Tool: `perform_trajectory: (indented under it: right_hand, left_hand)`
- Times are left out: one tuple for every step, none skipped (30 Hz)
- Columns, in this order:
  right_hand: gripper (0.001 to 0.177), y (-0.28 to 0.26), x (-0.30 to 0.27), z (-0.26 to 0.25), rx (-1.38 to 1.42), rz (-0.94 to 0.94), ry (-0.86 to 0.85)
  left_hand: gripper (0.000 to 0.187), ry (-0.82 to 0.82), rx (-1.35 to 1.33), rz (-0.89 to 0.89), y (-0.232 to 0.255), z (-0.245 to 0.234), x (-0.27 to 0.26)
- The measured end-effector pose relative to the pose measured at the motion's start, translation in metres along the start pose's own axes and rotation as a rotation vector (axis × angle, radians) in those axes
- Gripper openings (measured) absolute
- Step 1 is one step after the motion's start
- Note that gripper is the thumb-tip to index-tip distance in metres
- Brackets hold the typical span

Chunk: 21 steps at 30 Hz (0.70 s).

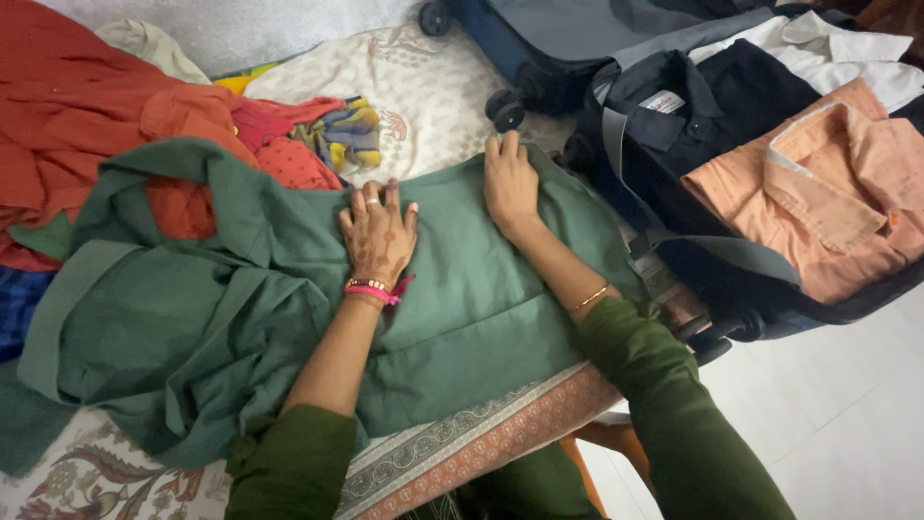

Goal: The person folds a green shirt and places it into a suitcase, then buttons and folds an orange shirt.

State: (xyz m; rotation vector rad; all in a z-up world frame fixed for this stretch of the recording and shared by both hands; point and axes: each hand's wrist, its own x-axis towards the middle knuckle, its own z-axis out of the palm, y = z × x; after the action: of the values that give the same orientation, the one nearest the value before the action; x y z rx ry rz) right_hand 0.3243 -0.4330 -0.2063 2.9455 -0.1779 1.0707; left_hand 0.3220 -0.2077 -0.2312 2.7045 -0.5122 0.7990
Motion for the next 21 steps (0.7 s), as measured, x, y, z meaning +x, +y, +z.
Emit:
perform_trajectory:
  right_hand:
    - [0.015, 0.003, 0.001, 0.003, -0.005, -0.013, 0.003]
    - [0.015, 0.004, 0.0, 0.005, -0.01, -0.021, 0.003]
    - [0.015, 0.005, -0.002, 0.006, -0.029, -0.031, 0.003]
    - [0.015, 0.007, 0.0, 0.005, -0.052, -0.045, 0.008]
    - [0.015, 0.009, 0.002, 0.004, -0.074, -0.058, 0.012]
    - [0.018, 0.011, 0.003, 0.002, -0.092, -0.09, 0.048]
    - [0.021, 0.014, 0.004, -0.001, -0.109, -0.122, 0.083]
    - [0.025, 0.017, 0.004, -0.003, -0.127, -0.156, 0.117]
    - [0.02, 0.018, 0.003, -0.005, -0.127, -0.144, 0.103]
    - [0.015, 0.019, 0.004, -0.006, -0.126, -0.132, 0.09]
    - [0.009, 0.019, 0.004, -0.006, -0.125, -0.121, 0.076]
    - [0.011, 0.019, 0.004, -0.007, -0.105, -0.126, 0.094]
    - [0.013, 0.019, 0.003, -0.007, -0.085, -0.131, 0.112]
    - [0.015, 0.02, 0.005, -0.009, -0.067, -0.137, 0.133]
    - [0.017, 0.021, 0.007, -0.013, -0.049, -0.146, 0.156]
    - [0.02, 0.021, 0.006, -0.017, -0.031, -0.154, 0.176]
    - [0.022, 0.022, 0.007, -0.023, -0.013, -0.163, 0.195]
    - [0.023, 0.024, 0.009, -0.03, 0.053, -0.161, 0.182]
    - [0.025, 0.027, 0.011, -0.039, 0.119, -0.159, 0.168]
    - [0.027, 0.031, 0.012, -0.049, 0.181, -0.155, 0.153]
    - [0.027, 0.034, 0.012, -0.058, 0.222, -0.159, 0.132]
  left_hand:
    - [0.059, 0.01, 0.011, 0.001, 0.0, -0.001, 0.0]
    - [0.061, 0.016, 0.022, 0.004, -0.002, -0.002, -0.002]
    - [0.064, 0.02, 0.037, 0.005, -0.007, -0.005, -0.004]
    - [0.067, 0.03, 0.049, 0.003, -0.011, -0.007, -0.003]
    - [0.07, 0.039, 0.061, 0.002, -0.015, -0.009, -0.002]
    - [0.07, 0.026, 0.034, -0.011, -0.02, -0.009, -0.001]
    - [0.07, 0.013, 0.007, -0.024, -0.025, -0.007, 0.0]
    - [0.071, 0.0, -0.02, -0.039, -0.03, -0.006, 0.0]
    - [0.067, 0.035, -0.013, -0.028, -0.036, -0.005, 0.0]
    - [0.063, 0.071, -0.005, -0.018, -0.043, -0.005, 0.001]
    - [0.06, 0.107, 0.003, -0.008, -0.047, -0.005, 0.001]
    - [0.052, 0.096, 0.007, -0.016, -0.05, -0.006, 0.002]
    - [0.045, 0.085, 0.011, -0.024, -0.052, -0.009, 0.004]
    - [0.038, 0.077, 0.014, -0.032, -0.053, -0.013, 0.007]
    - [0.032, 0.068, 0.023, -0.029, -0.053, -0.017, 0.01]
    - [0.026, 0.055, 0.032, -0.026, -0.053, -0.022, 0.011]
    - [0.021, 0.042, 0.04, -0.022, -0.054, -0.027, 0.012]
    - [0.021, 0.039, 0.049, -0.007, -0.054, -0.032, 0.014]
    - [0.022, 0.036, 0.057, 0.008, -0.055, -0.037, 0.017]
    - [0.023, 0.032, 0.061, 0.024, -0.054, -0.04, 0.019]
    - [0.024, 0.095, 0.101, 0.064, -0.054, -0.044, 0.02]
